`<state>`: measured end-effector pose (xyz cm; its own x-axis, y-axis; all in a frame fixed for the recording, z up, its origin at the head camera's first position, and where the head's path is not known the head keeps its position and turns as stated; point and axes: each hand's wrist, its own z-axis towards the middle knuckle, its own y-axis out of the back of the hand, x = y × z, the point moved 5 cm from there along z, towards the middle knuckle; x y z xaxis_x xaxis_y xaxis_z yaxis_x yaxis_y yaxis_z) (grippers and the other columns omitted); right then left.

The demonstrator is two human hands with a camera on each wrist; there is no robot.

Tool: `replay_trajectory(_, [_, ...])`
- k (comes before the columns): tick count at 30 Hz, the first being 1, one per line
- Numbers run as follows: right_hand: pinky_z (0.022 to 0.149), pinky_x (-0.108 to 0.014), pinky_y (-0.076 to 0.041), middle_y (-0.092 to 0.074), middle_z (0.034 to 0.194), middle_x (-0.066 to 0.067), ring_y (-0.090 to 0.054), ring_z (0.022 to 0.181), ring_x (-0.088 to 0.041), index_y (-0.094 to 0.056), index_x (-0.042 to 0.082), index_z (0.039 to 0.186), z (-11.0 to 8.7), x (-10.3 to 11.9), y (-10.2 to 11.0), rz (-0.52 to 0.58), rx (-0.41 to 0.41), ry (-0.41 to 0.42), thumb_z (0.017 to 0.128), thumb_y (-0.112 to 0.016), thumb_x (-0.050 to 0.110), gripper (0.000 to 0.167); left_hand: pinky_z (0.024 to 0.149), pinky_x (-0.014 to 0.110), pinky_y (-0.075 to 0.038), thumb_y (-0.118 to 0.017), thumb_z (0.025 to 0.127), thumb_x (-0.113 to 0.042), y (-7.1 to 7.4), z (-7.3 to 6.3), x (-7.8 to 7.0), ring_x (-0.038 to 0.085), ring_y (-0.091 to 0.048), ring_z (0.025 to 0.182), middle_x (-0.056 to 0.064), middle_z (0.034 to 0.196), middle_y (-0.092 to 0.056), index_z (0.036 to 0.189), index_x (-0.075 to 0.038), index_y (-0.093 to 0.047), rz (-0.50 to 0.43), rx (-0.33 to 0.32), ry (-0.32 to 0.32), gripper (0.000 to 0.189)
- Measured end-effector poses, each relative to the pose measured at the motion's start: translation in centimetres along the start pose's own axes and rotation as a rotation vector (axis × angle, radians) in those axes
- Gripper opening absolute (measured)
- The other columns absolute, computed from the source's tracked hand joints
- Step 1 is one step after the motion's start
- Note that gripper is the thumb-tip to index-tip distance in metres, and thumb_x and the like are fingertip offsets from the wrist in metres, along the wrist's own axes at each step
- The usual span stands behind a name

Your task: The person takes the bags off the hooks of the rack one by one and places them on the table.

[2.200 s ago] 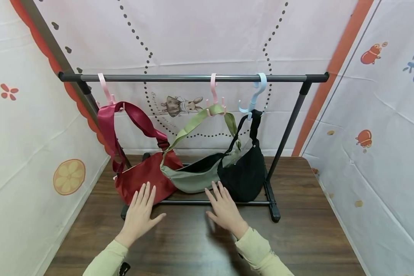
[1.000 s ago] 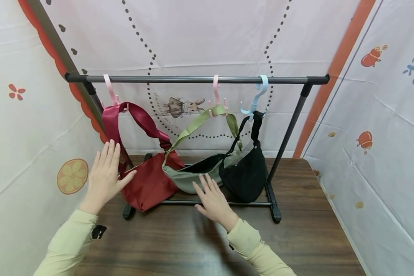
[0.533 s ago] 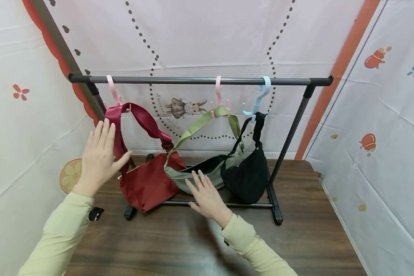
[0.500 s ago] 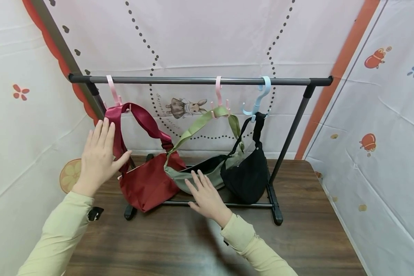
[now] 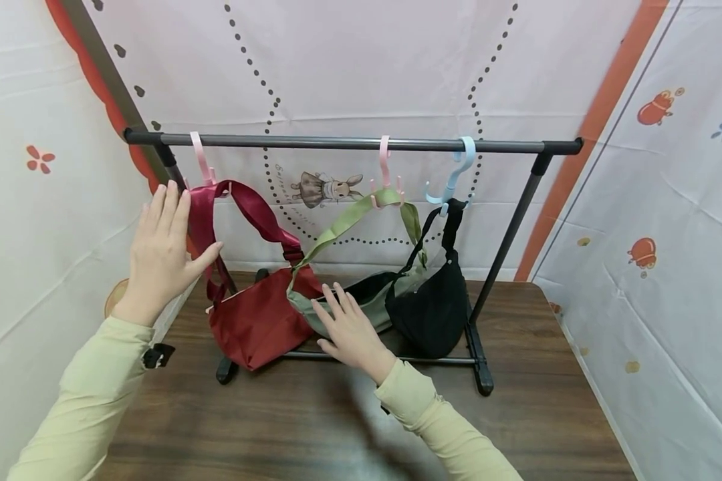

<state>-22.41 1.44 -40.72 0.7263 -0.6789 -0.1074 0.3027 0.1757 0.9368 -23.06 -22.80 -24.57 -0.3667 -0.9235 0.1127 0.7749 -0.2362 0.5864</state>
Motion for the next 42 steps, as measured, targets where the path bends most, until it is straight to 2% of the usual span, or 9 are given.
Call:
replay_trajectory(5, [0.108, -0.042, -0.023, -0.023, 0.146, -0.021, -0.016, 0.135, -0.035, -0.034, 0.008, 0.139, 0.5, 0.1, 0.4, -0.034, -0.007, 0.019, 0.086, -0.056, 0.043, 0.067, 0.109, 0.045, -0.017, -0.066, 0.072, -0.029, 0.4, 1.2, 0.0, 0.034, -0.024, 0.133, 0.02, 0.144, -0.028, 0.137, 0.004, -0.033, -0.009, -0.008, -0.003, 0.08])
replay_trajectory(12, [0.107, -0.043, -0.023, -0.019, 0.147, -0.019, -0.014, 0.136, -0.034, -0.033, 0.009, 0.14, 1.1, 0.4, 0.7, -0.019, 0.001, 0.012, 0.087, -0.056, 0.042, 0.067, 0.109, 0.043, -0.018, -0.065, 0.075, -0.029, 0.6, 2.8, 0.3, 0.035, -0.025, 0.133, 0.021, 0.143, -0.029, 0.135, 0.006, -0.035, -0.028, -0.019, 0.0, 0.076])
replay_trajectory(19, [0.107, -0.043, -0.024, -0.018, 0.148, -0.018, -0.013, 0.136, -0.034, -0.033, 0.009, 0.14, 1.5, 0.5, 0.8, -0.025, 0.007, 0.009, 0.086, -0.057, 0.042, 0.068, 0.109, 0.04, -0.02, -0.062, 0.08, -0.015, 0.9, 4.7, 0.8, 0.035, -0.029, 0.131, 0.023, 0.14, -0.034, 0.132, 0.008, -0.039, -0.074, -0.057, 0.014, 0.061])
replay_trajectory(24, [0.108, -0.042, -0.023, -0.018, 0.148, -0.018, -0.013, 0.136, -0.034, -0.032, 0.01, 0.141, 1.8, 0.6, 1.0, -0.032, 0.007, 0.013, 0.086, -0.057, 0.042, 0.068, 0.107, 0.04, -0.026, -0.063, 0.079, -0.008, 1.3, 5.7, 1.3, 0.037, -0.035, 0.126, 0.023, 0.136, -0.04, 0.128, 0.008, -0.045, -0.101, -0.098, 0.037, 0.055])
replay_trajectory(30, [0.107, -0.042, -0.025, -0.021, 0.147, -0.019, -0.017, 0.135, -0.035, -0.035, 0.008, 0.139, 2.0, 1.0, 1.2, -0.019, -0.008, 0.036, 0.085, -0.059, 0.04, 0.067, 0.099, 0.044, -0.037, -0.064, 0.078, -0.003, 1.9, 6.9, 2.3, 0.036, -0.041, 0.12, 0.02, 0.13, -0.047, 0.126, 0.006, -0.049, -0.121, -0.105, 0.057, 0.051])
replay_trajectory(36, [0.108, -0.041, -0.022, -0.023, 0.146, -0.018, -0.016, 0.135, -0.034, -0.036, 0.008, 0.139, 2.2, 1.1, 1.1, -0.031, -0.002, 0.038, 0.085, -0.06, 0.039, 0.067, 0.089, 0.05, -0.044, -0.064, 0.078, -0.003, 1.8, 8.4, 2.8, 0.034, -0.045, 0.117, 0.019, 0.125, -0.051, 0.124, 0.003, -0.052, -0.142, -0.083, 0.044, 0.048])
replay_trajectory(42, [0.108, -0.041, -0.021, -0.025, 0.146, -0.017, -0.017, 0.135, -0.034, -0.036, 0.008, 0.138, 2.5, 1.4, 1.2, -0.028, -0.016, 0.047, 0.085, -0.061, 0.038, 0.066, 0.089, 0.048, -0.044, -0.061, 0.081, -0.003, 1.4, 9.9, 2.9, 0.033, -0.048, 0.114, 0.019, 0.122, -0.054, 0.121, 0.003, -0.054, -0.151, -0.038, 0.041, 0.042])
